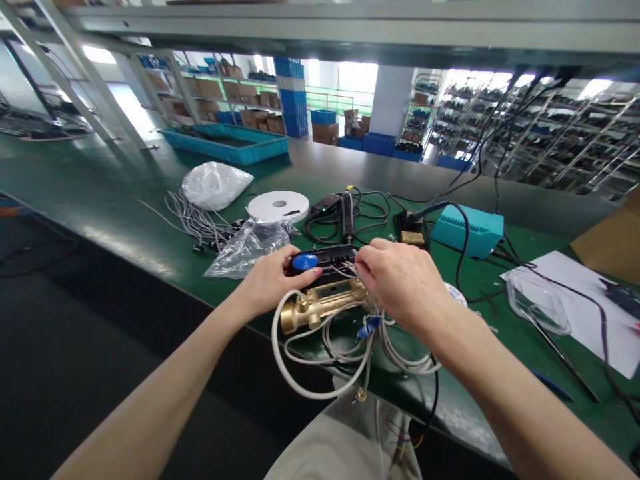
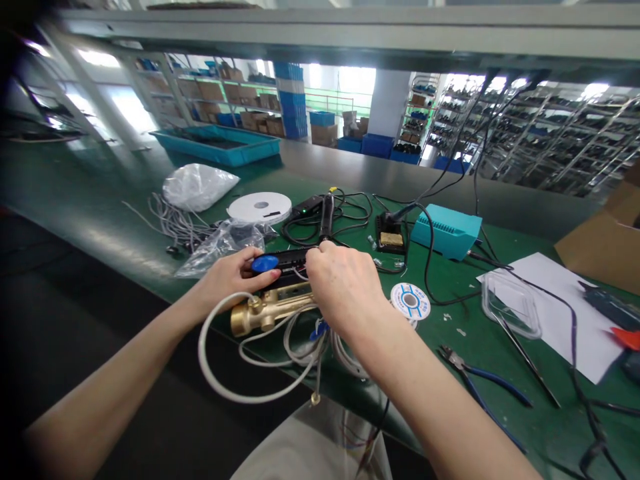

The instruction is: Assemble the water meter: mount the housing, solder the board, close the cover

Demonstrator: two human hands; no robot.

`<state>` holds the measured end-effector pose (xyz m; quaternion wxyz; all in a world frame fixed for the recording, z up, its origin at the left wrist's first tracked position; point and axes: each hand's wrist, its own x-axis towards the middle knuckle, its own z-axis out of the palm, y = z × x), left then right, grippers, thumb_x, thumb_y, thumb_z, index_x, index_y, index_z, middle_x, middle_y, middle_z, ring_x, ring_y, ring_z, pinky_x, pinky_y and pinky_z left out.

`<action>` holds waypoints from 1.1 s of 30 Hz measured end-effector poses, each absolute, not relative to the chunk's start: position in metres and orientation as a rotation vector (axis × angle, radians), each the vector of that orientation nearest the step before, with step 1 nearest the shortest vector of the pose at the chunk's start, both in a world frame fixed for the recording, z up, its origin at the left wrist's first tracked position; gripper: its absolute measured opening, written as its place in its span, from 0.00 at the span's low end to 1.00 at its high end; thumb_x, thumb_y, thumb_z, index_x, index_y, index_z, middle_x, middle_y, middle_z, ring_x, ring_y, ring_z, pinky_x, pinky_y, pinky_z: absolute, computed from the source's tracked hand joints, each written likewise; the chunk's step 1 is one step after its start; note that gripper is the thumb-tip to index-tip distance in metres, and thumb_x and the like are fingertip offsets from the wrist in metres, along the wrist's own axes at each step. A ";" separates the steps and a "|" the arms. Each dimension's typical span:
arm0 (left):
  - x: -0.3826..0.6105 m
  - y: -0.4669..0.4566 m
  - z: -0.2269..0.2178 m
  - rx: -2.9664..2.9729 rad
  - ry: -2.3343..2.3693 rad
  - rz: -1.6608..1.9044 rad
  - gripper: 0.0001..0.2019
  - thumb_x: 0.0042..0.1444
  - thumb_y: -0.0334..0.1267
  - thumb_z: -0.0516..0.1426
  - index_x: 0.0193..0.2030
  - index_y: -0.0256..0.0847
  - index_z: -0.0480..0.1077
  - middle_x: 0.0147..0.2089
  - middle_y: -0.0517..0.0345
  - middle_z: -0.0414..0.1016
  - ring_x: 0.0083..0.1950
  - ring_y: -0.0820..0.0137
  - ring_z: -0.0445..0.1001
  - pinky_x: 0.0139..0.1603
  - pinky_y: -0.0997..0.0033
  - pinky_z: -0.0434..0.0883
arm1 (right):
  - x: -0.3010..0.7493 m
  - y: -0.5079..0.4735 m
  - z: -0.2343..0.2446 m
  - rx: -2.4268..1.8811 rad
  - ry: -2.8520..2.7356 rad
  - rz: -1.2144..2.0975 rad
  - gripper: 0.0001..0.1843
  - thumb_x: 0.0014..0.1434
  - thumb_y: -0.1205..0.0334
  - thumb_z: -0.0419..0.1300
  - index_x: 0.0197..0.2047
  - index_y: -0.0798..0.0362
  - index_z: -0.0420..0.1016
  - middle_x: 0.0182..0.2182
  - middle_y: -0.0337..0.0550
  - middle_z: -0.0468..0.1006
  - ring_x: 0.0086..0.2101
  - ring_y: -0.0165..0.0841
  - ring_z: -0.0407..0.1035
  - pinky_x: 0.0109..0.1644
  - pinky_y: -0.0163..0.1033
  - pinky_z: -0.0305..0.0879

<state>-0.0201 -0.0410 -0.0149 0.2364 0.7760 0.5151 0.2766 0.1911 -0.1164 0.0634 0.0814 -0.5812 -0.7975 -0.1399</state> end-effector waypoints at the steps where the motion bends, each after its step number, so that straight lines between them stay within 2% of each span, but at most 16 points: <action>1: -0.020 -0.041 -0.015 2.133 1.410 0.761 0.22 0.47 0.59 0.57 0.37 0.42 0.66 0.29 0.61 0.73 0.30 0.68 0.72 0.29 0.71 0.65 | 0.190 -0.116 0.064 -1.741 -2.390 -0.423 0.11 0.63 0.62 0.51 0.34 0.51 0.74 0.32 0.42 0.75 0.29 0.35 0.71 0.25 0.37 0.52; 10: -0.017 -0.046 -0.010 2.119 1.402 0.815 0.21 0.46 0.57 0.58 0.37 0.40 0.68 0.29 0.59 0.74 0.30 0.67 0.72 0.30 0.70 0.67 | 0.187 -0.117 0.058 -1.679 -2.369 -0.561 0.11 0.64 0.64 0.50 0.36 0.52 0.73 0.32 0.42 0.74 0.29 0.33 0.70 0.26 0.37 0.50; 16: -0.017 -0.048 -0.009 2.109 1.410 0.816 0.22 0.46 0.57 0.58 0.38 0.40 0.67 0.30 0.59 0.74 0.29 0.66 0.72 0.29 0.70 0.66 | 0.186 -0.121 0.048 -1.544 -2.338 -0.728 0.07 0.61 0.65 0.54 0.32 0.53 0.72 0.27 0.40 0.73 0.27 0.32 0.68 0.27 0.38 0.49; 21: -0.019 -0.045 -0.012 2.141 1.419 0.758 0.23 0.48 0.59 0.56 0.39 0.40 0.66 0.30 0.60 0.73 0.30 0.67 0.72 0.29 0.71 0.65 | 0.182 -0.125 0.037 -1.406 -2.288 -0.869 0.09 0.60 0.67 0.55 0.27 0.54 0.69 0.24 0.40 0.70 0.24 0.32 0.65 0.28 0.37 0.49; 33: -0.016 -0.050 -0.005 2.080 1.385 0.858 0.20 0.45 0.55 0.59 0.36 0.40 0.68 0.29 0.59 0.74 0.29 0.67 0.72 0.29 0.70 0.67 | 0.182 -0.127 0.020 -1.380 -2.250 -0.859 0.07 0.57 0.69 0.58 0.28 0.53 0.69 0.23 0.39 0.69 0.24 0.33 0.62 0.30 0.37 0.49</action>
